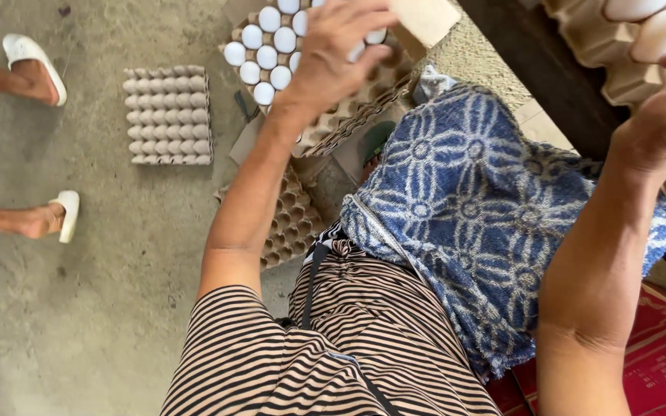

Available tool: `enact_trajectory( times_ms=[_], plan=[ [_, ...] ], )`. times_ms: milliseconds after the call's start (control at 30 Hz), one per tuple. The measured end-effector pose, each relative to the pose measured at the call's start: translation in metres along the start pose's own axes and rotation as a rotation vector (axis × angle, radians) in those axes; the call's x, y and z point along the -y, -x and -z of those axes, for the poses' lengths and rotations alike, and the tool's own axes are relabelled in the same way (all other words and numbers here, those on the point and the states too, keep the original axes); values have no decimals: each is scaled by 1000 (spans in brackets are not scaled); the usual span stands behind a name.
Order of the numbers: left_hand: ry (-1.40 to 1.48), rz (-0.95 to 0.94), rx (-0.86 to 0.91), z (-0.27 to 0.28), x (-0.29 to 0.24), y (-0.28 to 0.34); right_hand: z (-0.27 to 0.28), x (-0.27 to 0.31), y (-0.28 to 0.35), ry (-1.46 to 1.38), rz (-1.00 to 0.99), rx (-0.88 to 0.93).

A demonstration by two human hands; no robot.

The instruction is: Sort and clean white eggs by hand, placing them into cardboard egg trays.

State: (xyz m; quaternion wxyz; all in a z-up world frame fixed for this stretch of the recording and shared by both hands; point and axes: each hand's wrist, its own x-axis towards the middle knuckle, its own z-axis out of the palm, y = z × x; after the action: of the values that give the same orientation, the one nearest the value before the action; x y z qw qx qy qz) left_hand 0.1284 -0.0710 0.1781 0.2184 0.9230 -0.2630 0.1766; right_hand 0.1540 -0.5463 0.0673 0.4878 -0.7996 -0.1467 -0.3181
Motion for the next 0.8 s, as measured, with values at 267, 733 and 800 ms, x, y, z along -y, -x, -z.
enact_trajectory(
  times_ms=[267,733,800],
  plan=[
    [-4,608,-81,27,56,156,-86,158,-35,-201,218,215],
    [-51,937,-33,-45,30,235,-185,168,10,-148,382,516],
    [-77,933,-24,-48,28,233,-189,172,11,-126,378,545]
  ],
)
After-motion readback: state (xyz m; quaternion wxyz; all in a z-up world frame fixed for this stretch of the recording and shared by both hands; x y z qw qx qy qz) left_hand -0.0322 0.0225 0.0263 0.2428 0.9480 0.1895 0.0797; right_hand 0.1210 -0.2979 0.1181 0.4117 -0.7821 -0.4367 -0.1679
